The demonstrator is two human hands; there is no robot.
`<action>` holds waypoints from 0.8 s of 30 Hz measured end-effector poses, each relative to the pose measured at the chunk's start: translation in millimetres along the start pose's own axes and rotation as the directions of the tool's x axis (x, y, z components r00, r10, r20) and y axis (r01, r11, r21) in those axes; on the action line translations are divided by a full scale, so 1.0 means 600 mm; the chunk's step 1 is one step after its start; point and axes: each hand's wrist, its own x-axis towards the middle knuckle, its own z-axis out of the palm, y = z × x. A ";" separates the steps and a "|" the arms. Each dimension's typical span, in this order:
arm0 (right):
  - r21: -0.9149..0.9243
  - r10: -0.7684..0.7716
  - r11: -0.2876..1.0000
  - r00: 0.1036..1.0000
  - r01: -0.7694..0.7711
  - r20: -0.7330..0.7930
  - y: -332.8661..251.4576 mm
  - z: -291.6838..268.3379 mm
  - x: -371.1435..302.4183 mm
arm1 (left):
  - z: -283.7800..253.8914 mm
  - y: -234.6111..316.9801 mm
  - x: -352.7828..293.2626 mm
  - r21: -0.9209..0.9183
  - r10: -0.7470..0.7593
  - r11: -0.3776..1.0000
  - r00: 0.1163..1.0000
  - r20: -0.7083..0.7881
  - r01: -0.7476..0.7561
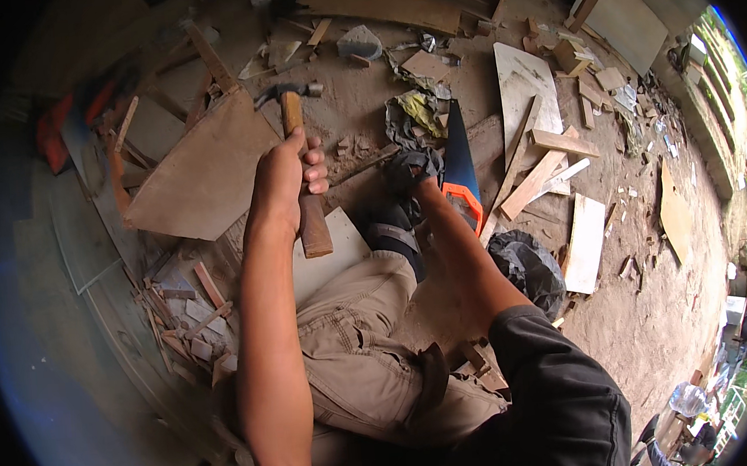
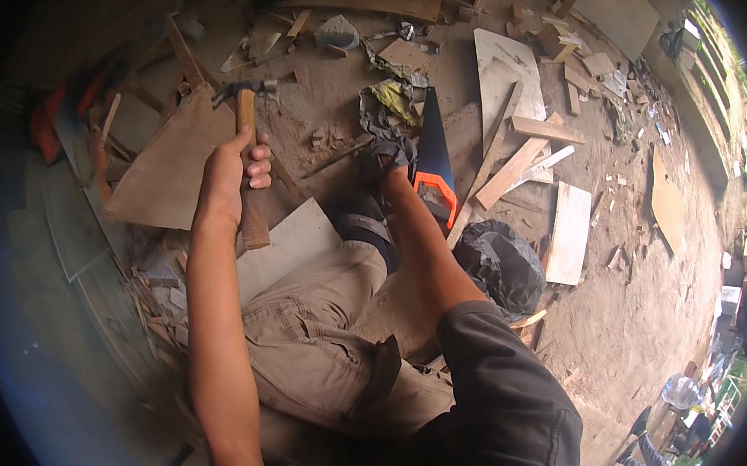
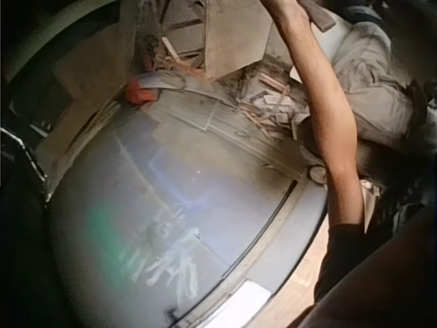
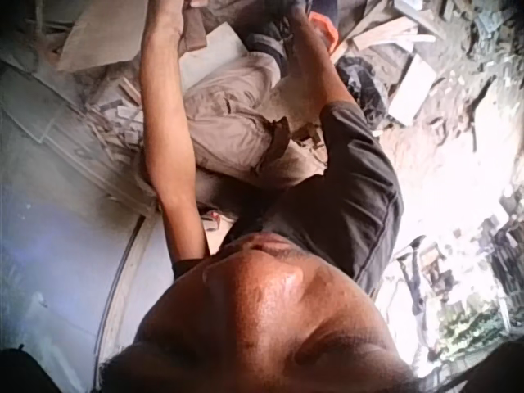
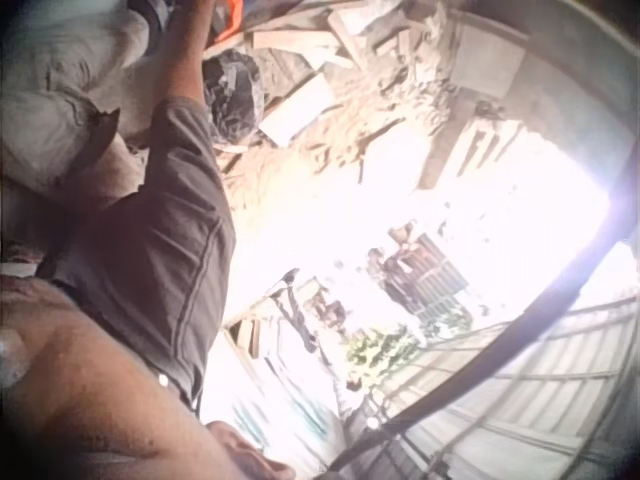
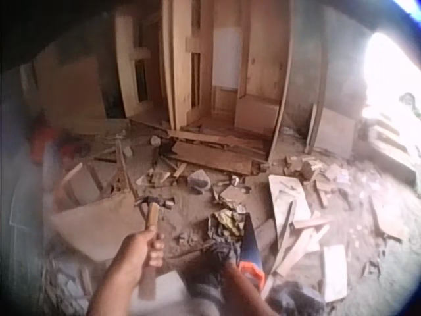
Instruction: The person sits on the floor and uses a hammer to drive nails into a rectangular white board. The person repeatedly positions the board, hammers nails into it, and flips the board over to continue hammering on the other side.
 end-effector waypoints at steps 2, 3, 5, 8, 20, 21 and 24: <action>-0.002 -0.023 1.000 0.999 0.023 0.046 0.011 0.003 0.000 | 0.015 0.003 -0.008 0.017 0.003 1.000 0.999 0.039 -0.004; 0.005 -0.041 0.999 0.996 0.041 0.073 0.017 0.001 0.000 | 0.020 0.003 -0.010 0.024 0.010 1.000 0.998 0.055 -0.011; -0.005 -0.058 0.998 0.992 0.059 0.112 0.033 -0.001 0.003 | 0.030 -0.004 -0.004 0.027 -0.011 1.000 0.994 0.109 0.008; 0.014 -0.121 0.993 0.974 0.121 0.194 0.017 0.001 0.004 | 0.025 0.001 -0.016 0.051 -0.027 0.998 0.995 0.092 0.022; -0.008 -0.162 0.985 0.927 0.175 0.338 0.081 -0.018 -0.002 | 0.021 -0.008 -0.004 0.063 -0.020 0.998 0.997 0.074 0.016; -0.006 -0.168 0.984 0.924 0.180 0.343 0.078 -0.014 -0.003 | 0.019 -0.009 -0.004 0.066 -0.020 0.998 0.997 0.070 0.015; 0.008 -0.209 0.975 0.913 0.220 0.349 0.068 0.009 -0.001 | 0.013 -0.007 -0.012 0.072 -0.022 0.997 0.998 0.057 0.017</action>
